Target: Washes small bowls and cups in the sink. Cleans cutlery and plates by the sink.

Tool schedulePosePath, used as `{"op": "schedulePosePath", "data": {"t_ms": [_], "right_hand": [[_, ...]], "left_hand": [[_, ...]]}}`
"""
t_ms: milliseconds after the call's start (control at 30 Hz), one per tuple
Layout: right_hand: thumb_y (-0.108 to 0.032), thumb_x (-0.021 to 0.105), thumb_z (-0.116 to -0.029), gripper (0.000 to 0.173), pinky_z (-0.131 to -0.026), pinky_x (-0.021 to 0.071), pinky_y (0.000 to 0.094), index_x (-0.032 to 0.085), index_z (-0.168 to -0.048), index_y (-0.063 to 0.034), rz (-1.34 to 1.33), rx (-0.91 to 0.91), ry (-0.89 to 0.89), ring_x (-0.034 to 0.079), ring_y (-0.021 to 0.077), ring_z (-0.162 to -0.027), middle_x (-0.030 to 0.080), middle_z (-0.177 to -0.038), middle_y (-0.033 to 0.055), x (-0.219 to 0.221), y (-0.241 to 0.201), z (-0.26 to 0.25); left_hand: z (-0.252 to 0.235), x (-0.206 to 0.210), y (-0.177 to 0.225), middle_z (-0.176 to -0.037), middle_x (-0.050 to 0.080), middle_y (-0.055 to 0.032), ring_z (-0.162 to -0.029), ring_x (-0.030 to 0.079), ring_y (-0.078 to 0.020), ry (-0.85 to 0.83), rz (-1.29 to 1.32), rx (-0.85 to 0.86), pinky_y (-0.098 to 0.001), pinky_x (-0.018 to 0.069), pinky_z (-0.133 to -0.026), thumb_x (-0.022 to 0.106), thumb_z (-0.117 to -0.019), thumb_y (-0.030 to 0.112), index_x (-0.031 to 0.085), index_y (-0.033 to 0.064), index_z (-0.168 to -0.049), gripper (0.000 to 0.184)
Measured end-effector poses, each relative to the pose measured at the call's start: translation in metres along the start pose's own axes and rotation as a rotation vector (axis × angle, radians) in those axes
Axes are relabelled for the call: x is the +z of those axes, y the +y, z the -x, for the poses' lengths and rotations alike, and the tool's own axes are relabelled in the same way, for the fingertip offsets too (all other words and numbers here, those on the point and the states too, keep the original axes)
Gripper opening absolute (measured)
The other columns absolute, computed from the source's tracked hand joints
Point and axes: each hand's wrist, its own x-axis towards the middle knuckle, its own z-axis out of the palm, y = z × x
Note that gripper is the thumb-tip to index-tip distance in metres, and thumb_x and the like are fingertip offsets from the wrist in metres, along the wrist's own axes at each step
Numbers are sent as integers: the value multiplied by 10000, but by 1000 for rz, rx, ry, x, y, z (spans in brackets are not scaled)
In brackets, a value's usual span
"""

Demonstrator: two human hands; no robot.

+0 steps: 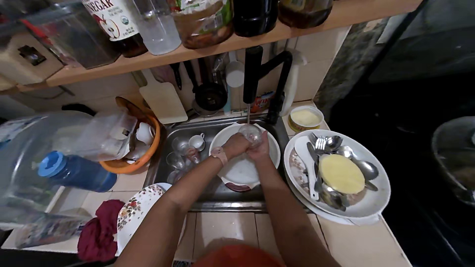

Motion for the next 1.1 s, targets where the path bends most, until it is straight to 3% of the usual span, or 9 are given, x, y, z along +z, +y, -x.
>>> {"op": "schedulePosePath", "data": {"t_ms": [100,200,267,400,500,567,833,933,1100], "right_hand": [[-683,230,-1034,693,-771,554,407,476,-1386,-140,61,-20,19,643,222,-924,633,-1103,99,3,-1,0],[-541,361,-1077,635,-787,528,353,350,-1515,-82,273,-143,118,611,192,-935,584,-1254,151,10,4,3],[-420,461,-1081,572,-909,511,418,407,-1495,-30,395,-264,132,580,245,-1117,513,-1416,192,7,6,-2],[-324,570,-1047,521,-982,495,461,502,-1424,30,570,-487,167,575,273,-1199,567,-1380,226,3,9,-2],[-282,463,-1099,493,-1090,425,466,436,-1477,33,557,-484,115,502,286,-1330,485,-1494,225,0,6,10],[-220,461,-1096,463,-1065,441,410,437,-1473,48,547,-477,101,527,255,-1295,502,-1473,222,-1,4,12],[-293,563,-1068,402,-770,547,330,557,-1322,18,713,-256,141,639,173,-883,651,-1145,167,14,-8,24],[-257,468,-1107,398,-794,570,340,511,-1373,36,643,-232,150,655,194,-915,615,-1212,201,16,-4,23],[-120,408,-1101,324,-778,567,348,490,-1351,69,737,-125,127,632,192,-858,601,-1101,175,13,2,21]], "left_hand": [[2,13,-7,-1200,710,-220,-1239,628,-354,76,64,-13,-470,290,-1231,555,-997,-35,715,-51,-1173,239],[7,24,9,-1208,672,-275,-1140,663,-359,270,700,-241,-477,491,-1056,552,-1036,20,615,-104,-1256,261],[5,36,22,-1219,641,-275,-1117,635,-335,410,1022,-418,-469,501,-1003,464,-1084,68,577,-105,-1267,276],[1,53,33,-1215,592,-175,-1041,563,-213,568,1527,-593,-389,470,-911,290,-1139,196,496,-37,-1317,358],[4,48,32,-930,577,-63,-830,596,-180,691,1951,-612,-381,528,-797,294,-1131,208,483,62,-1095,242],[8,49,26,-864,603,-54,-782,634,-195,701,2137,-623,-402,557,-756,297,-1127,229,468,100,-1002,248],[38,47,20,-908,595,-80,-853,649,-236,672,2192,-671,-451,562,-776,310,-1128,237,452,96,-1035,220],[47,48,16,-847,576,-64,-801,640,-236,685,2225,-662,-456,565,-761,310,-1128,244,450,115,-990,235],[73,40,6,-777,570,-7,-765,621,-180,614,2010,-562,-418,553,-782,299,-1126,216,481,142,-920,285]]}}
